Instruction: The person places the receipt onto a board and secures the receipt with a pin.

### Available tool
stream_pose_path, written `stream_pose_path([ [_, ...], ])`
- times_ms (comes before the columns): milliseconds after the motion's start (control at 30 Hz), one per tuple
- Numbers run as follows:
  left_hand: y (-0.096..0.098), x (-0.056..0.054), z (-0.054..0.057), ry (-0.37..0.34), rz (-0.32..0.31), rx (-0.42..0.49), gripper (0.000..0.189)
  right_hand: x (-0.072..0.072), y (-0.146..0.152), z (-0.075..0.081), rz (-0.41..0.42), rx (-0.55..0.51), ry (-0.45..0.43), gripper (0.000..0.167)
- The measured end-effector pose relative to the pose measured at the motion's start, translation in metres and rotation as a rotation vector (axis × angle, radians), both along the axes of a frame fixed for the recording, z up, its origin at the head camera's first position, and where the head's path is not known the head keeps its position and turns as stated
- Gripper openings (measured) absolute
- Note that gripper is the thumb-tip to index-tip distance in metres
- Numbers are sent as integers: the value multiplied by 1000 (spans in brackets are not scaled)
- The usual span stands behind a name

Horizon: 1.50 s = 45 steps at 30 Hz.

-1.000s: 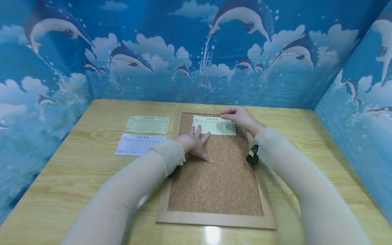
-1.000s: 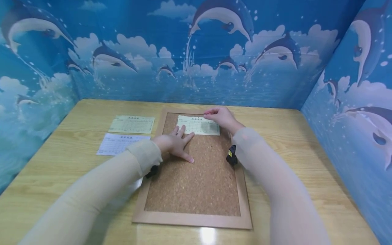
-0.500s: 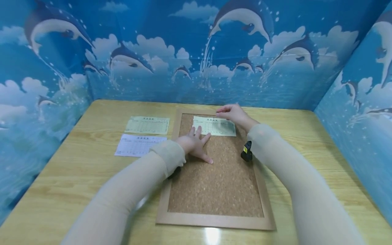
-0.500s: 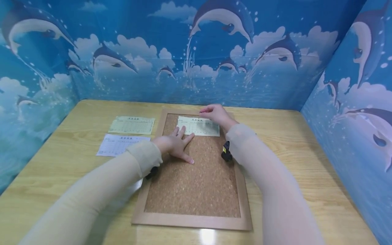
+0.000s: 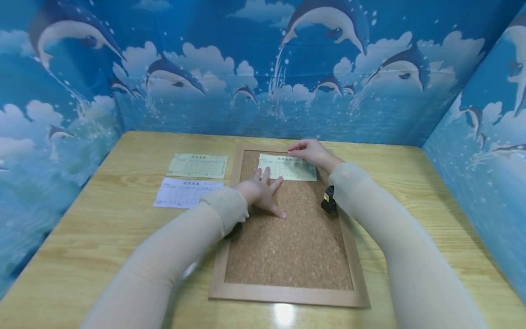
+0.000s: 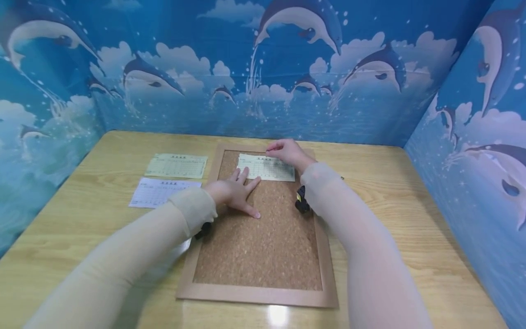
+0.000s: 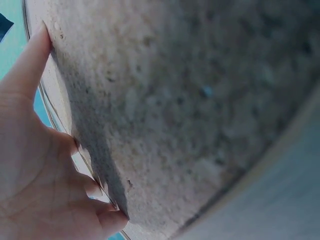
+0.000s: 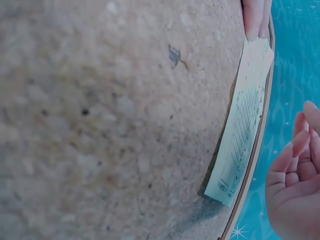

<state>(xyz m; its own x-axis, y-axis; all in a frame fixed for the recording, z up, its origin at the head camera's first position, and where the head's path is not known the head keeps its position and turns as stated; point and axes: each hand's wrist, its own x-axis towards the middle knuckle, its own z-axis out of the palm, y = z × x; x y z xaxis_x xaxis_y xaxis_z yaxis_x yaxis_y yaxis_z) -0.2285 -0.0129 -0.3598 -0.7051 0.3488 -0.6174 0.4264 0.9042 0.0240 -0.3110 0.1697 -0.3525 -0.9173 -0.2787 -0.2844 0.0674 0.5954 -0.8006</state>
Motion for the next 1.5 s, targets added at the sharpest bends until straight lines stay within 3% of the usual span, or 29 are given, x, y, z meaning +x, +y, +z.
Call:
stream_pose_path([
  [300,0,1,2,6,-12,-8,111,-9,-1,-5,-7,33,-32,30],
  [567,1,2,3,-1,-8,-10,112,-14,-1,-9,0,95,-9,26],
  [833,2,-3,-5,-6,-8,-18,115,-19,-1,-12,2,115,18,23],
  [1200,1,-2,-1,-18,-9,-35,111,-21,-5,-17,14,123,59,22],
  [1500,3,2,6,20,-7,-14,111,-24,-8,-20,31,156,86,22],
])
